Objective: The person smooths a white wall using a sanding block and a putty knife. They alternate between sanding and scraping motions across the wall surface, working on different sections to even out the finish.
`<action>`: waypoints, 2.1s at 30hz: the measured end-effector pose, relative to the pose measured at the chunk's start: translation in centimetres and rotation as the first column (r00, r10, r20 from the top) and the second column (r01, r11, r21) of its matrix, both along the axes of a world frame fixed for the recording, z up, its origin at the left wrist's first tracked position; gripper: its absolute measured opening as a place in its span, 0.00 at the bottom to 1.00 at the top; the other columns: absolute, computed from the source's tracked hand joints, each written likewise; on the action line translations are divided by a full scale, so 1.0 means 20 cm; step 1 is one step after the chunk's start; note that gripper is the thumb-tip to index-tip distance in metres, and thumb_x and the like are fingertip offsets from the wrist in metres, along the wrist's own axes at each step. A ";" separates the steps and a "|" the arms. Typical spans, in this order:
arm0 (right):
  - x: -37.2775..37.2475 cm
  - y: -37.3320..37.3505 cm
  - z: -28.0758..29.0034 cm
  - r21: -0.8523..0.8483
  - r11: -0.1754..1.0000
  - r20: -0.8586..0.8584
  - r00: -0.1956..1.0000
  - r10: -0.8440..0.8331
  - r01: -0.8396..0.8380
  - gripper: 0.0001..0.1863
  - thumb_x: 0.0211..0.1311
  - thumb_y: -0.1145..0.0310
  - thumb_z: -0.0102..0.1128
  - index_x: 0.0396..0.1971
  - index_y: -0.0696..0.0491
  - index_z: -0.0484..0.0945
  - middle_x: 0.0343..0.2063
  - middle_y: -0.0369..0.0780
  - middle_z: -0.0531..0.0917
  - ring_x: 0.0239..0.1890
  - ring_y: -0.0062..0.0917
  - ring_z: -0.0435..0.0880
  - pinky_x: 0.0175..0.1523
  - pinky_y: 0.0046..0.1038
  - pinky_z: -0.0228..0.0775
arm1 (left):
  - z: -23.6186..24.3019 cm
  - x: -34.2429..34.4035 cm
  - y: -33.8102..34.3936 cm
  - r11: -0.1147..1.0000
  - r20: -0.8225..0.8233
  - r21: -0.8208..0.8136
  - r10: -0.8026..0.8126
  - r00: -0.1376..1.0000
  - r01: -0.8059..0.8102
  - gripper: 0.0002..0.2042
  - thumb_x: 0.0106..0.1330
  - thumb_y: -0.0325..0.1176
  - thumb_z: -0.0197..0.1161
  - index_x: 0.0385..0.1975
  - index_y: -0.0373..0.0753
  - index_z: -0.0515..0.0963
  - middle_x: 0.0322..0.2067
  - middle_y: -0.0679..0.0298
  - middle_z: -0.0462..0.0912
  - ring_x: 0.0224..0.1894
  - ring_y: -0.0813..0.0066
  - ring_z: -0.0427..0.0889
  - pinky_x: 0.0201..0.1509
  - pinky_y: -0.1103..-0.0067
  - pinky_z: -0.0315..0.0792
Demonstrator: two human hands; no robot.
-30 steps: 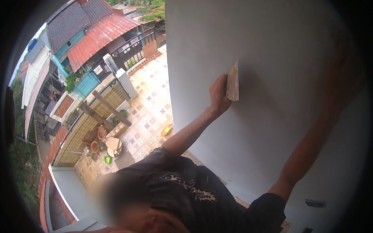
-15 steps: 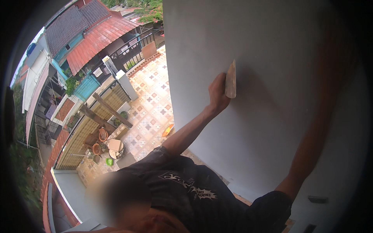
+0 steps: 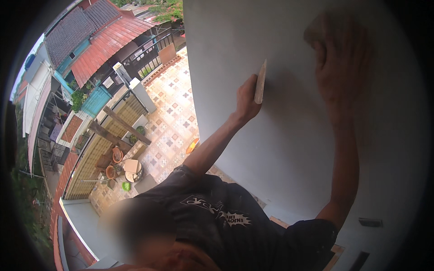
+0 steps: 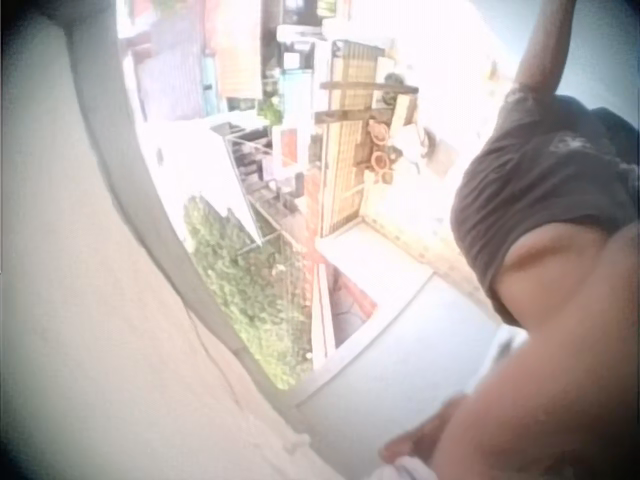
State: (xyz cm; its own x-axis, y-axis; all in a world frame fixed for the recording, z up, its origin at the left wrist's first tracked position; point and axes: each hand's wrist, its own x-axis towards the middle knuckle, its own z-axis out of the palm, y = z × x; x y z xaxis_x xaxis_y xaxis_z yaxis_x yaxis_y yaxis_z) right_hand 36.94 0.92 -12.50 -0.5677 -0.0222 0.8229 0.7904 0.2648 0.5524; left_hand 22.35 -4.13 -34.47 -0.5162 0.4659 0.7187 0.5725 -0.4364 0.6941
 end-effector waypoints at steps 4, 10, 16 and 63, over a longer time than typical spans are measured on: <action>0.03 0.00 -0.15 -0.339 0.938 0.275 0.946 0.175 -0.075 0.31 0.72 0.46 0.51 0.73 0.30 0.61 0.72 0.34 0.65 0.71 0.38 0.66 0.72 0.44 0.61 | -0.03 -0.06 -0.06 1.000 -0.120 0.025 -0.011 0.993 0.015 0.03 0.66 0.22 0.54 0.31 0.34 0.68 0.25 0.51 0.76 0.27 0.45 0.75 0.30 0.60 0.68; 0.13 0.11 0.21 0.227 0.935 -0.075 0.962 -0.261 0.272 0.25 0.73 0.51 0.53 0.66 0.41 0.70 0.64 0.38 0.75 0.64 0.35 0.73 0.66 0.42 0.67 | -0.10 -0.14 -0.11 0.986 -0.008 -0.136 0.094 0.996 -0.094 0.03 0.66 0.21 0.54 0.31 0.34 0.67 0.21 0.52 0.76 0.24 0.48 0.76 0.28 0.62 0.67; -0.08 -0.07 -0.32 -0.392 0.920 0.461 0.865 0.199 -0.002 0.32 0.69 0.50 0.56 0.72 0.29 0.63 0.74 0.26 0.61 0.75 0.27 0.59 0.77 0.36 0.53 | -0.16 -0.18 -0.10 0.986 0.043 -0.094 0.141 0.989 -0.137 0.05 0.63 0.17 0.53 0.29 0.34 0.65 0.18 0.50 0.73 0.21 0.48 0.72 0.26 0.62 0.64; 0.52 0.08 -0.77 -0.287 0.955 -0.370 0.928 -0.040 -0.073 0.32 0.67 0.48 0.58 0.70 0.27 0.66 0.71 0.25 0.67 0.72 0.26 0.64 0.77 0.39 0.50 | -0.34 0.23 -0.21 0.925 0.298 -0.294 -0.151 0.943 0.241 0.14 0.72 0.33 0.48 0.23 0.35 0.70 0.18 0.65 0.68 0.21 0.77 0.66 0.27 0.74 0.60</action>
